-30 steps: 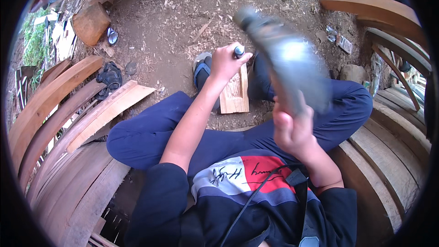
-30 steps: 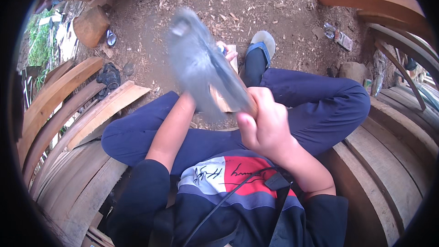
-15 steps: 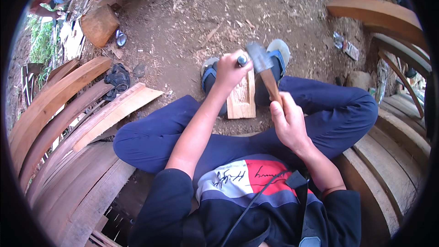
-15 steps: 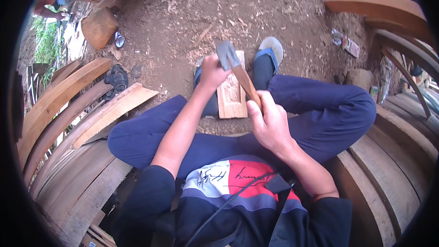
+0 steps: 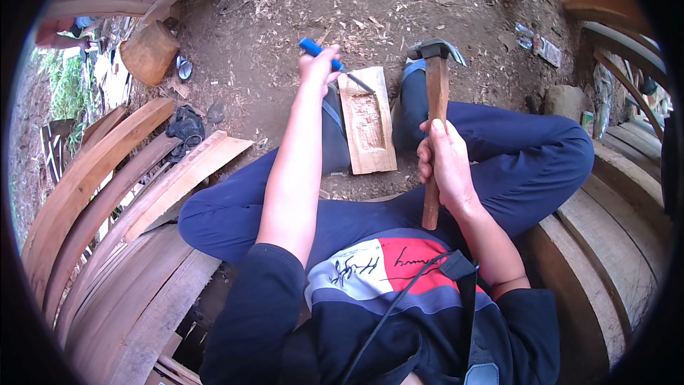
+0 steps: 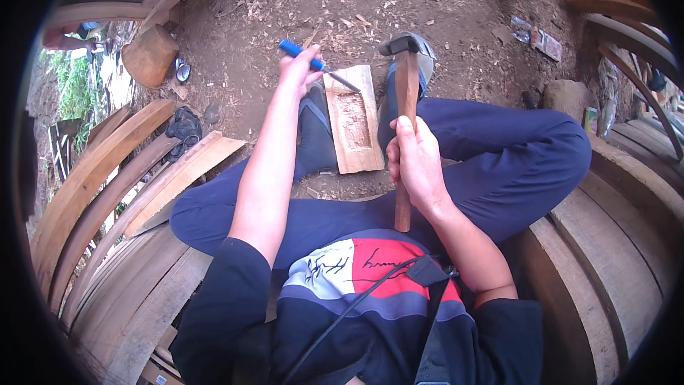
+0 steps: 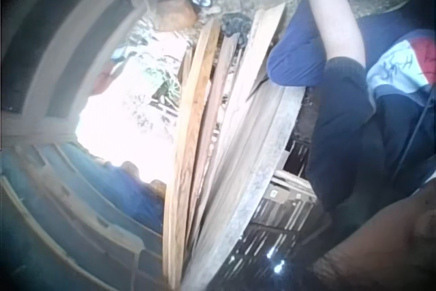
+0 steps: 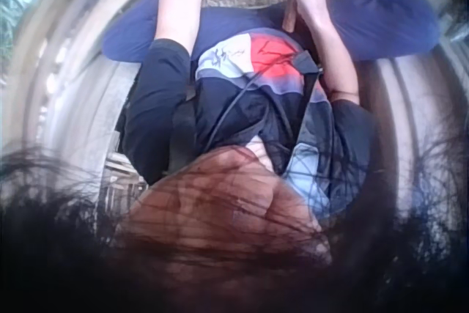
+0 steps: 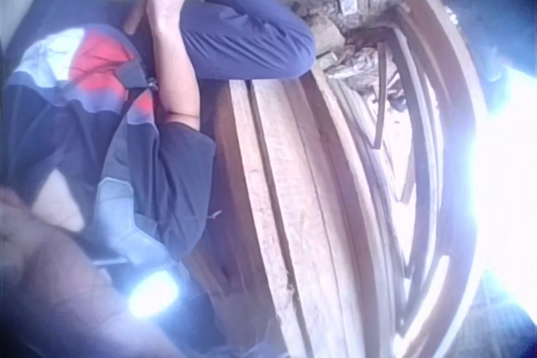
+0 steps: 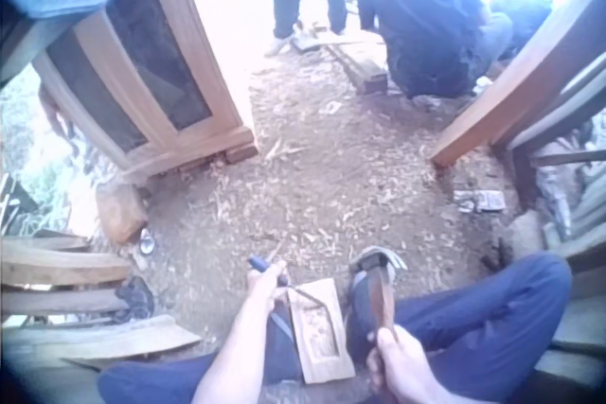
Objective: The person sits cross-legged on the ground and uses a chisel and hammer to carve a rectangular recess into a small wooden block. They repeatedly strike the chisel to remove wood chips and deepen the cavity.
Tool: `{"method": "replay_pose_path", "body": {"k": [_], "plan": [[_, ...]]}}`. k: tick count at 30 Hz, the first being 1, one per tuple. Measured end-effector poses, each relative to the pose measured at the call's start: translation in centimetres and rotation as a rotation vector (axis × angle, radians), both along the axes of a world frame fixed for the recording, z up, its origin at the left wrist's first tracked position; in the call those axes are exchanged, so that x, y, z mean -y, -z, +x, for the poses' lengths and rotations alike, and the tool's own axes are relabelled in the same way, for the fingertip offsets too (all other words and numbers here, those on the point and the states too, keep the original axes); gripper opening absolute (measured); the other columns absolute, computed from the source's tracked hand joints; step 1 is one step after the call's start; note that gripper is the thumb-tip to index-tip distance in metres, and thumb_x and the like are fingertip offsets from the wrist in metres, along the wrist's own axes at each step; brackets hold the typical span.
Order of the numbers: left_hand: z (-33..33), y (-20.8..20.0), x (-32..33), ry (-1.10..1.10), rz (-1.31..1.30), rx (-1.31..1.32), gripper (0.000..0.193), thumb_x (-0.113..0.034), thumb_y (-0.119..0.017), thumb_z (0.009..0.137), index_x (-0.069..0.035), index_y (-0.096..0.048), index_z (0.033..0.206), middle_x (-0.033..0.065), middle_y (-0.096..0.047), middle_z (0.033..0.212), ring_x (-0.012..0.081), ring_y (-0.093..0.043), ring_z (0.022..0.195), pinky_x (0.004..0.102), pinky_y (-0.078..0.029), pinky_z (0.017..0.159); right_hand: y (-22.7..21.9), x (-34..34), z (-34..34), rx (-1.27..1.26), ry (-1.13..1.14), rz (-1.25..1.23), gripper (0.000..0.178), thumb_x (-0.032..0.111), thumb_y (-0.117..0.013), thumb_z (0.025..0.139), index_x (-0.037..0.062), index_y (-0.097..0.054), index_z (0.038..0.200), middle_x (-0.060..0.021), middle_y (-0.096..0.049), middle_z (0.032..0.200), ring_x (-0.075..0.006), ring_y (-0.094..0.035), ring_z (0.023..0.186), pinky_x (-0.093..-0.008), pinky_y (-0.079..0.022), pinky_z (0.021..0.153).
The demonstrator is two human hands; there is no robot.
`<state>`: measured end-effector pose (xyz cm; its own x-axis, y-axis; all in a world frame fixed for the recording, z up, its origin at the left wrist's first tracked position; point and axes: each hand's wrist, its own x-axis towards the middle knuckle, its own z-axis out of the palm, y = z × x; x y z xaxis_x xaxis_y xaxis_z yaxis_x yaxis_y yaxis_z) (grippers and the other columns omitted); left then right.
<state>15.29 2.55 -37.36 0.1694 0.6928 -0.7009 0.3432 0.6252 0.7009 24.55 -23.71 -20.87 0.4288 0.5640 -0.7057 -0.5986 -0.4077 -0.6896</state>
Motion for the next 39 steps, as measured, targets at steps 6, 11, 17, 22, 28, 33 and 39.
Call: {"method": "replay_pose_path", "body": {"k": [6, 11, 17, 22, 28, 33, 39], "plan": [[-11.7, 6.0, 5.0, -0.663, -0.313, 0.152, 0.045, -0.034, -0.067, 0.092, -0.006, -0.049, 0.122, 0.0115, -0.058, 0.106, 0.0277, -0.061, 0.101, 0.0437, -0.054, 0.090, -1.1, 0.2, -0.1, 0.100, -0.036, 0.117, 0.027, 0.032, -0.043, 0.104, 0.0050, -0.050, 0.104, 0.0022, -0.045, 0.059, -0.0055, -0.042, 0.044, -0.0226, -0.035, 0.041], [-6.5, -1.4, 7.1, -0.413, -0.077, 0.193, 0.044, -0.029, -0.073, 0.088, -0.002, -0.050, 0.115, 0.0155, -0.060, 0.106, 0.0308, -0.064, 0.100, 0.0466, -0.056, 0.089, -1.2, 0.1, -0.7, 0.039, -0.023, 0.102, 0.032, 0.033, -0.041, 0.105, 0.0031, -0.050, 0.106, 0.0012, -0.046, 0.061, -0.0053, -0.042, 0.044, -0.0221, -0.036, 0.041], [-5.4, -4.2, 7.8, -0.424, 0.082, 0.186, 0.038, -0.025, -0.071, 0.090, -0.002, -0.050, 0.111, 0.0137, -0.060, 0.104, 0.0271, -0.066, 0.093, 0.0422, -0.058, 0.082, -1.0, 0.3, -1.1, 0.099, -0.124, 0.081, 0.033, 0.036, -0.039, 0.105, 0.0049, -0.049, 0.111, 0.0010, -0.045, 0.064, -0.0050, -0.042, 0.046, -0.0218, -0.038, 0.042], [-5.5, -3.1, 8.2, -0.483, 0.126, 0.204, 0.029, -0.022, -0.071, 0.091, 0.000, -0.054, 0.100, 0.0109, -0.063, 0.094, 0.0232, -0.067, 0.083, 0.0397, -0.059, 0.079, -1.0, 0.6, -1.2, 0.130, -0.092, 0.082, 0.034, 0.036, -0.039, 0.105, 0.0043, -0.049, 0.111, 0.0008, -0.045, 0.064, -0.0046, -0.042, 0.047, -0.0211, -0.038, 0.042], [-4.9, -2.8, 9.0, -0.485, 0.131, 0.179, 0.029, -0.019, -0.071, 0.090, 0.000, -0.056, 0.106, 0.0085, -0.062, 0.096, 0.0182, -0.064, 0.086, 0.0375, -0.059, 0.075, -0.8, 0.6, -1.1, 0.139, -0.090, 0.079, 0.034, 0.036, -0.040, 0.105, 0.0043, -0.049, 0.111, 0.0008, -0.046, 0.064, -0.0044, -0.042, 0.047, -0.0207, -0.037, 0.042], [-4.5, -2.9, 9.3, -0.489, 0.184, 0.170, 0.025, -0.020, -0.072, 0.090, -0.002, -0.056, 0.094, 0.0085, -0.063, 0.090, 0.0165, -0.065, 0.075, 0.0337, -0.059, 0.070, -0.9, 0.5, -1.2, 0.132, -0.119, 0.067, 0.034, 0.037, -0.039, 0.105, 0.0046, -0.049, 0.110, 0.0008, -0.046, 0.064, -0.0046, -0.042, 0.047, -0.0211, -0.037, 0.042], [-4.4, -2.6, 9.7, -0.438, 0.212, 0.200, 0.026, -0.021, -0.073, 0.089, -0.001, -0.057, 0.092, 0.0087, -0.062, 0.089, 0.0164, -0.065, 0.077, 0.0345, -0.059, 0.072, -0.9, 0.5, -1.0, 0.145, -0.130, 0.059, 0.034, 0.037, -0.038, 0.105, 0.0051, -0.050, 0.110, 0.0010, -0.045, 0.064, -0.0045, -0.042, 0.047, -0.0210, -0.037, 0.042]]}}
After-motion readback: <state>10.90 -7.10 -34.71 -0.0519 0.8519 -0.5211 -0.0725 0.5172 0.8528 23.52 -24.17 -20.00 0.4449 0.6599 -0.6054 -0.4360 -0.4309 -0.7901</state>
